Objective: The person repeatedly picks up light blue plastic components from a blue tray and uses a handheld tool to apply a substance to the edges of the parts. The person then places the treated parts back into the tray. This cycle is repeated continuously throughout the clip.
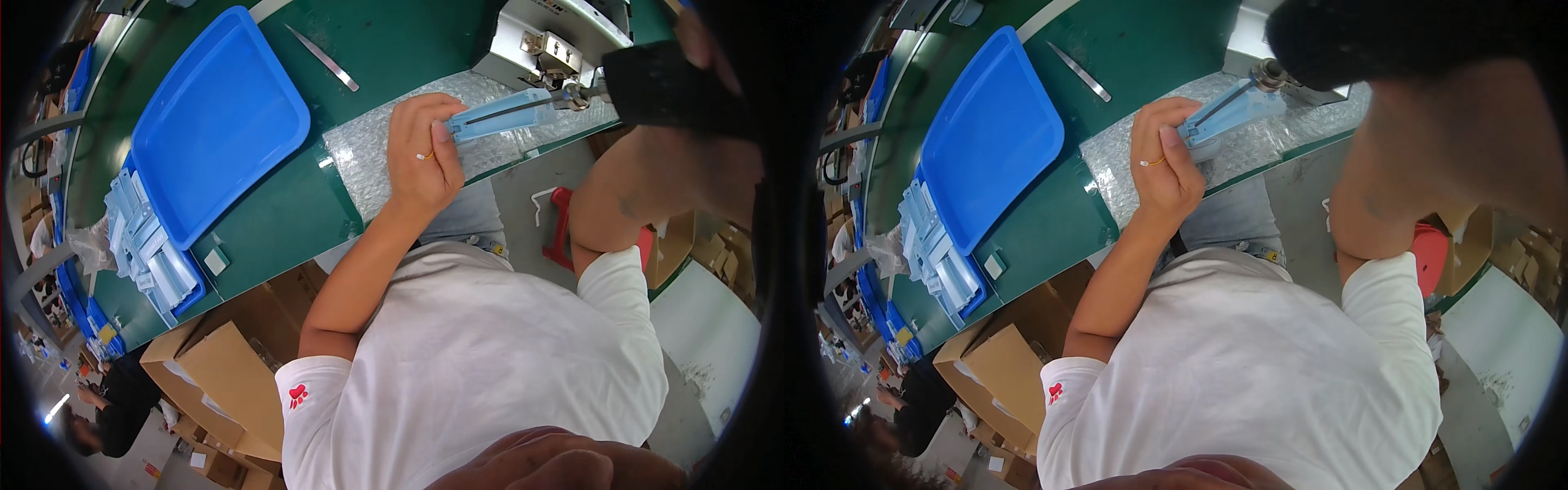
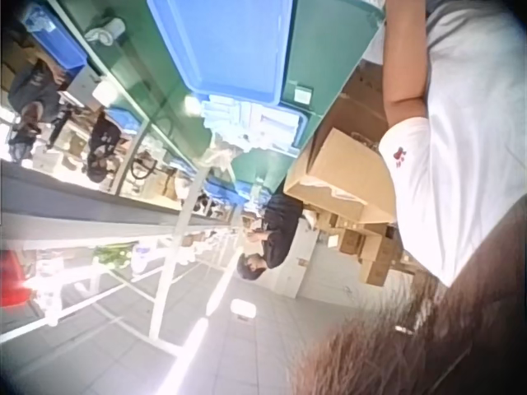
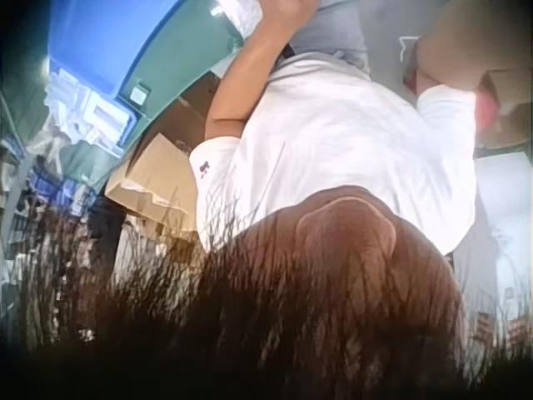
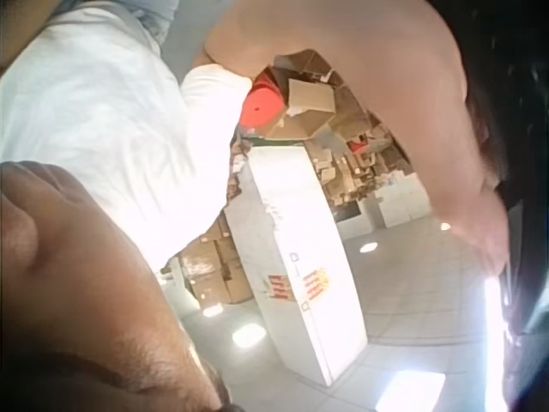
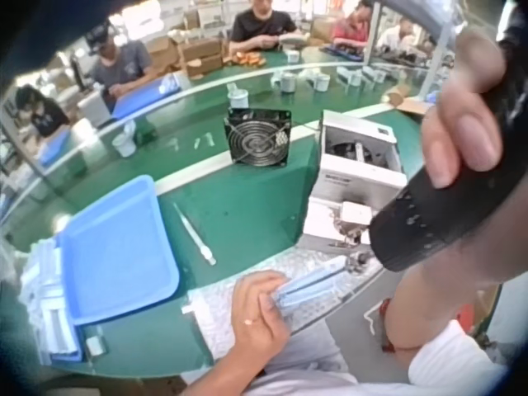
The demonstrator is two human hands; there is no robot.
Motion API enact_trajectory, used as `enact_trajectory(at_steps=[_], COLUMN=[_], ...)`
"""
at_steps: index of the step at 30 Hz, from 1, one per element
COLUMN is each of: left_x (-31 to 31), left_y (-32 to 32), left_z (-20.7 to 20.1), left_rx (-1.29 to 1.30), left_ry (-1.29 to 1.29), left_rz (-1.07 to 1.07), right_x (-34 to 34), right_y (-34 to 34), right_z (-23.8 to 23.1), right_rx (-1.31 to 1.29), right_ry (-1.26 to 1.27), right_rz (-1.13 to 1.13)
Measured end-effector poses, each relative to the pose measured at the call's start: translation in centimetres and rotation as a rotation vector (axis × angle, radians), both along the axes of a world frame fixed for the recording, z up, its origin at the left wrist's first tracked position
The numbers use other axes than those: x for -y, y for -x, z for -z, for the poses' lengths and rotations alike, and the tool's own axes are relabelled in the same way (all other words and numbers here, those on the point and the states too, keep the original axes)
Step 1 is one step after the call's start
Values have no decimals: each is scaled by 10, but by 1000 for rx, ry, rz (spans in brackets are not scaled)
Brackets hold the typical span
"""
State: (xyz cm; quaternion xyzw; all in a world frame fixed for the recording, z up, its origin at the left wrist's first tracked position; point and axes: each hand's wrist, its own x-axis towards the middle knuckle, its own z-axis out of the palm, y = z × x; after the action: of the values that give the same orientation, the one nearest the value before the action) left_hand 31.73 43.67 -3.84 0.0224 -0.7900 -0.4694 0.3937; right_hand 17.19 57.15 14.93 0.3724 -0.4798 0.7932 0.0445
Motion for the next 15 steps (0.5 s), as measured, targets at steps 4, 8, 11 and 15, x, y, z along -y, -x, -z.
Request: enact_trajectory(at_steps=[4, 8, 11, 15], left_x=[0, 0, 0, 0], left_y=[0, 1, 1, -1], left_z=[-3, -3, -2, -2], left_rx=[6, 8, 9, 8], left_ry=[-1, -7, -2, 26], left_rz=[-12, -8, -6, -5], right_x=[1, -1, -1, -3], right_y=[5, 9, 8, 6], right_z=[7, 9, 11, 13], right_rx=[8, 18, 25, 29], right_ry=[5, 1, 0, -5], right_rz=[-64, -96, -116, -140])
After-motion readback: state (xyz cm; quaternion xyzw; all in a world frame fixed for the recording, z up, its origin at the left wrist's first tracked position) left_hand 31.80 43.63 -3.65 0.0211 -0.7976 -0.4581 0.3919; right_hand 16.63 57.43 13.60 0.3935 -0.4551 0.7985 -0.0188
